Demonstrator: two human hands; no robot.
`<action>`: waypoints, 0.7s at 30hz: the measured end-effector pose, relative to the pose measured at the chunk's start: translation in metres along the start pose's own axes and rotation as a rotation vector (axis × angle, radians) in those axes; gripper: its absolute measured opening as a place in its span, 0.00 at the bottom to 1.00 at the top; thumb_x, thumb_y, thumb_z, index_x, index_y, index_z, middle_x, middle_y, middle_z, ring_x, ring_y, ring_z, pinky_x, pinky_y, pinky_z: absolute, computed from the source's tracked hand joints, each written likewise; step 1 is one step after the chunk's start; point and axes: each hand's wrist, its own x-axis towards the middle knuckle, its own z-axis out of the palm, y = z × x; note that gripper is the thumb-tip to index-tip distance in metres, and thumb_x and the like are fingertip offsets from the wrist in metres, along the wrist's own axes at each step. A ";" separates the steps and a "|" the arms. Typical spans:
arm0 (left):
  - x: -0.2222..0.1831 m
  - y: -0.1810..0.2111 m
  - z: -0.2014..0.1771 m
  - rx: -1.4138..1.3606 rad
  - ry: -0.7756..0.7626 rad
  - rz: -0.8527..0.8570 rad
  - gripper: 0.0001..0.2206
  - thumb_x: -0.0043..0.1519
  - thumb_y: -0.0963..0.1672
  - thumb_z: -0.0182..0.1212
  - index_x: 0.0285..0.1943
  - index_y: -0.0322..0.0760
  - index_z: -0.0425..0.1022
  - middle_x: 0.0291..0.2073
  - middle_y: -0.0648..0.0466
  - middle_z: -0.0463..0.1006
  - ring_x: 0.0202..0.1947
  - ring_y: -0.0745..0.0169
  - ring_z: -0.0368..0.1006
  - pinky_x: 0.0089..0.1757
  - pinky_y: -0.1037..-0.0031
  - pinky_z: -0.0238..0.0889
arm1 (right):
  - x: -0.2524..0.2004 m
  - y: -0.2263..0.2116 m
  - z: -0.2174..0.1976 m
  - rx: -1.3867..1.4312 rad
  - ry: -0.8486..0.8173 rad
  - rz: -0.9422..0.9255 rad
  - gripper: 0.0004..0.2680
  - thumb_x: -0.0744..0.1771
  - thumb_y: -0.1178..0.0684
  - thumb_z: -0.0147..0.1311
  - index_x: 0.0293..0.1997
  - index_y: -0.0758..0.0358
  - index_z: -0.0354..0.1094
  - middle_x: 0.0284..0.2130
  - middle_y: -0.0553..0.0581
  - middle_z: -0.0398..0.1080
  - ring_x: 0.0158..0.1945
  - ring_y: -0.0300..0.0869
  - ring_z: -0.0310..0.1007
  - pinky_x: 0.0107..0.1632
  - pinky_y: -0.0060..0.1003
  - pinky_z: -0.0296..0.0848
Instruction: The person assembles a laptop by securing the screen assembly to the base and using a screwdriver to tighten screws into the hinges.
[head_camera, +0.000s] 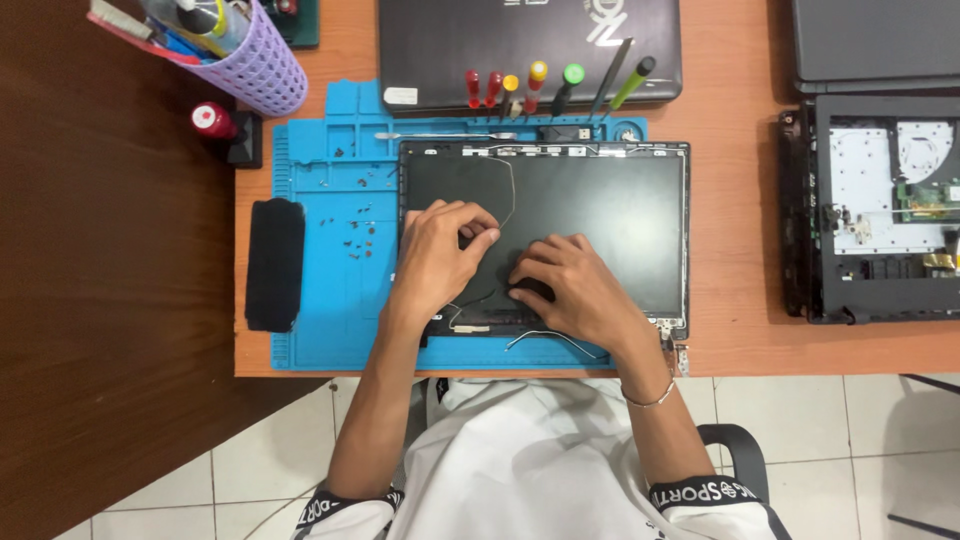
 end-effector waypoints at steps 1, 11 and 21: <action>0.001 -0.001 0.003 -0.010 0.001 -0.013 0.03 0.59 0.43 0.67 0.38 0.39 0.82 0.31 0.58 0.82 0.38 0.61 0.76 0.49 0.66 0.61 | -0.001 0.001 0.000 0.005 0.003 0.007 0.06 0.61 0.53 0.65 0.36 0.60 0.76 0.36 0.51 0.74 0.44 0.45 0.69 0.50 0.41 0.64; -0.006 -0.002 0.009 0.087 0.014 0.032 0.02 0.58 0.44 0.69 0.36 0.43 0.84 0.31 0.60 0.79 0.40 0.62 0.73 0.51 0.64 0.54 | -0.009 0.011 -0.004 0.048 0.214 0.049 0.08 0.64 0.58 0.64 0.44 0.62 0.74 0.41 0.54 0.73 0.44 0.47 0.69 0.49 0.43 0.69; -0.014 -0.003 0.004 0.105 0.010 0.065 0.04 0.58 0.44 0.69 0.38 0.42 0.85 0.35 0.59 0.80 0.43 0.61 0.72 0.54 0.64 0.54 | -0.005 0.013 -0.005 -0.064 0.290 0.127 0.14 0.64 0.60 0.63 0.56 0.62 0.75 0.44 0.56 0.71 0.44 0.48 0.68 0.49 0.44 0.71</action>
